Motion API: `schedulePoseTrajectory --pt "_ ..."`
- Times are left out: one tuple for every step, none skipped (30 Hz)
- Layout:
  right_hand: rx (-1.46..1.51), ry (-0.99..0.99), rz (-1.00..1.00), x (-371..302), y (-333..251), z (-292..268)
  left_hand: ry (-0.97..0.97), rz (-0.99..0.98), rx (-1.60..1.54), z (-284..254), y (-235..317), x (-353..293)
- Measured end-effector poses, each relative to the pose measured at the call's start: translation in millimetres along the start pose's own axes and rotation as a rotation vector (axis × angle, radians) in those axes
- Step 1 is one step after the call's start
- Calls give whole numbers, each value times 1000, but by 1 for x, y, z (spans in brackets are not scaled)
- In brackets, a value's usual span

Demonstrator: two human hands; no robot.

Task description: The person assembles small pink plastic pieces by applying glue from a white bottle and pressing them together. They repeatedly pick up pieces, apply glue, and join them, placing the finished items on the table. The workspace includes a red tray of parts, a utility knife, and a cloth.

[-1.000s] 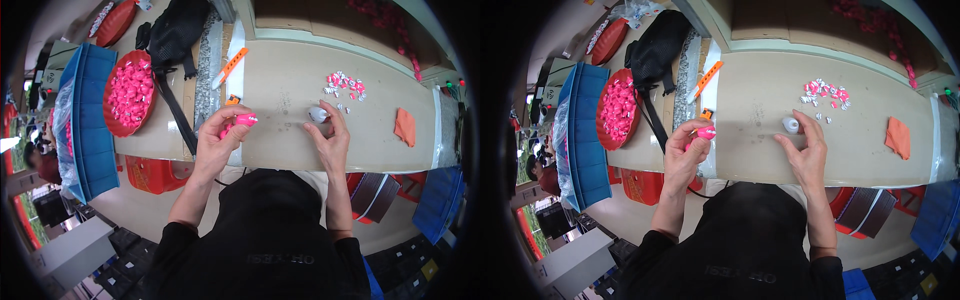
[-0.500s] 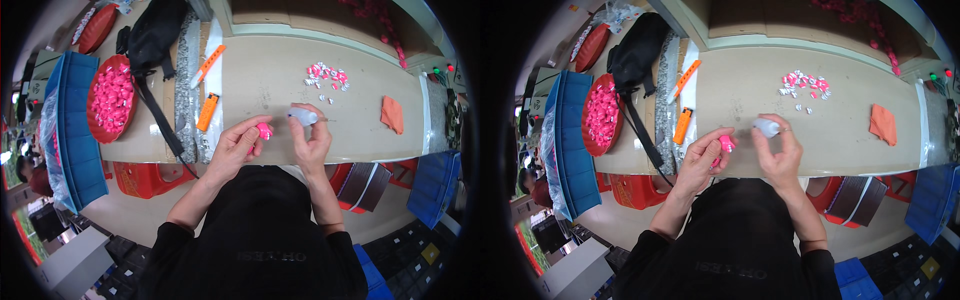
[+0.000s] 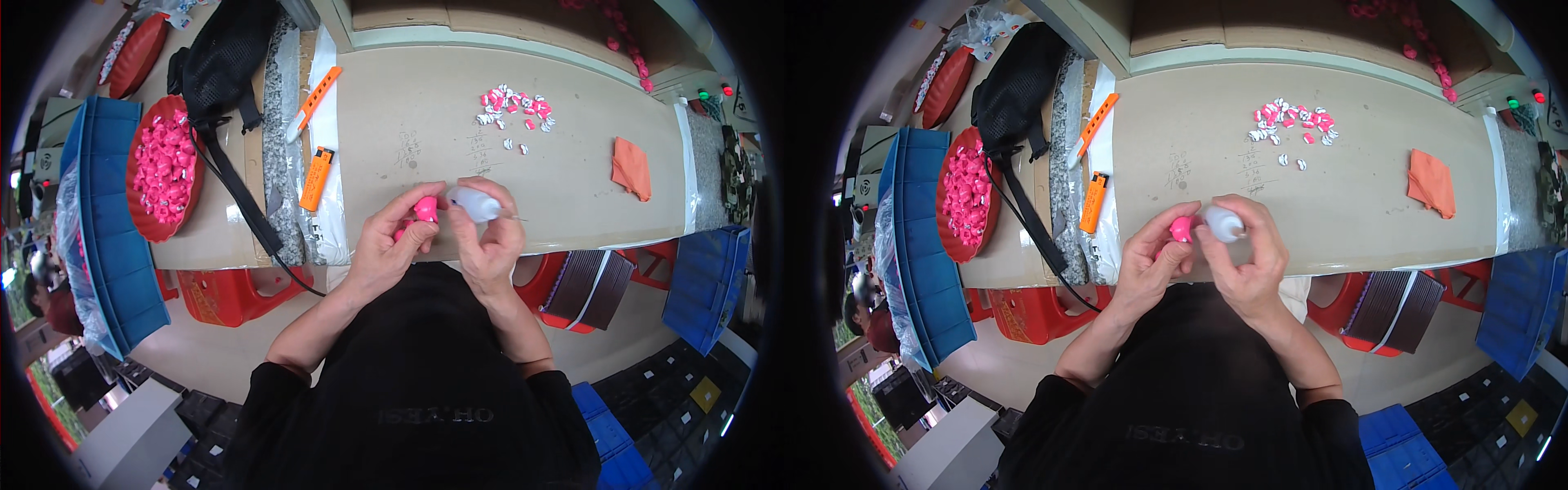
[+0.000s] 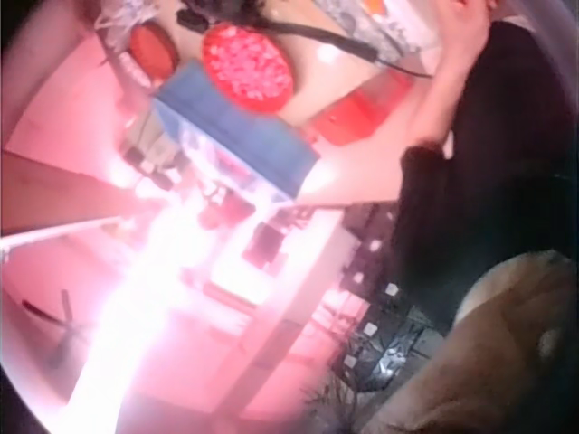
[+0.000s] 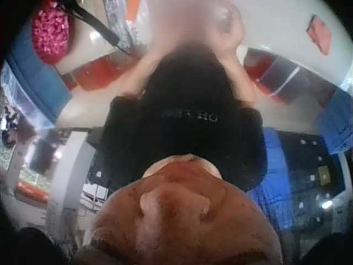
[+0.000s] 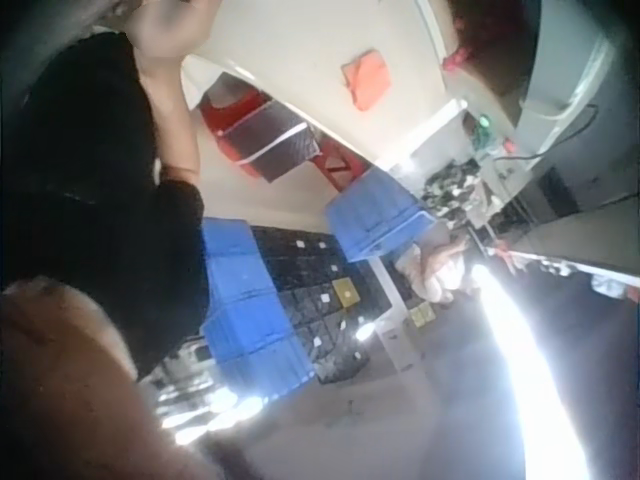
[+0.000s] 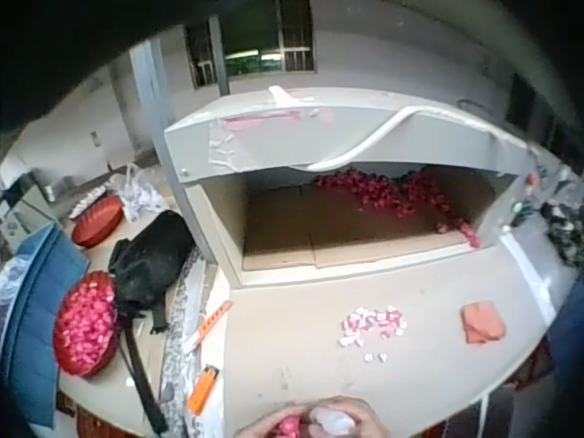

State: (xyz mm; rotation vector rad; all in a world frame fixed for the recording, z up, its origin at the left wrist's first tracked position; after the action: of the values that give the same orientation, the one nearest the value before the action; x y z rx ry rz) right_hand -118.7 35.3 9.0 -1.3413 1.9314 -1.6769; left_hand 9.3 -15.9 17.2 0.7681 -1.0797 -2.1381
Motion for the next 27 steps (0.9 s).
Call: schedulePoseTrajectory --pt "10 18 17 0 2 -4 -16 18 2 1 1 0" --pt "20 36 34 0 3 -8 -31 35 3 1 1 0" --pt "30 53 51 1 5 -13 -68 67 -7 -1 0 0" --pt "30 54 91 2 4 -18 -109 97 -20 -3 -3 0" --pt "-10 59 101 3 8 -22 -149 126 -33 -5 -6 1" --pt "-50 64 111 4 12 -26 -168 136 -28 -6 -7 1" --pt "-88 68 120 5 16 -29 -188 148 -21 -6 -8 1" --pt "-106 77 111 7 18 -31 -207 159 -15 -7 -8 1" --pt "-104 80 125 8 20 -33 -206 155 -22 -8 -10 1" --pt "-102 84 140 8 23 -34 -207 151 -30 -9 -12 2" --pt "-100 89 154 7 26 -35 -208 146 -38 -10 -13 2" --pt "-102 84 158 7 29 -35 -212 140 -57 -10 -13 3" --pt "-102 79 163 6 33 -34 -214 135 -75 -10 -12 3" --pt "-103 73 167 6 35 -33 -216 129 -92 -11 -12 3" --pt "-98 72 175 4 37 -32 -219 126 -105 -11 -12 4" --pt "-91 71 183 3 39 -30 -221 123 -116 -12 -13 4" --pt "-85 71 192 3 40 -29 -223 121 -127 -13 -13 4" --pt "-86 68 194 3 41 -29 -225 109 -138 -13 -13 4" --pt "-89 67 196 4 41 -30 -228 98 -150 -14 -12 4" --pt "-92 65 198 4 41 -30 -232 86 -162 -14 -12 4" --pt "-98 38 199 3 42 -31 -233 74 -175 -14 -12 3" --pt "-104 10 200 2 42 -32 -235 61 -189 -13 -12 3" --pt "-110 -18 201 2 42 -32 -236 49 -202 -13 -12 3" --pt "-106 -17 201 2 42 -32 -240 45 -206 -13 -12 3" --pt "-102 -16 201 2 42 -32 -244 41 -210 -13 -13 3" --pt "-98 -16 201 2 42 -32 -247 38 -214 -13 -13 3" --pt "-102 -17 199 2 42 -33 -247 42 -230 -13 -14 3"
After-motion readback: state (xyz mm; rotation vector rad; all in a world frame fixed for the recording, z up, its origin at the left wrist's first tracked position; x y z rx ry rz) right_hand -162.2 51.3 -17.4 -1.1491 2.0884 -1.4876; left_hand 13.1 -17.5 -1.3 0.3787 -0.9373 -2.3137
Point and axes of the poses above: each hand's wrist, its own x-axis towards the middle knuckle, its own z-axis out of the palm, y = z × x, the point moved 1 cm from there along x, towards the middle knuckle, and after that the axes turned 12 degrees about -x, right-handed, at the moved point
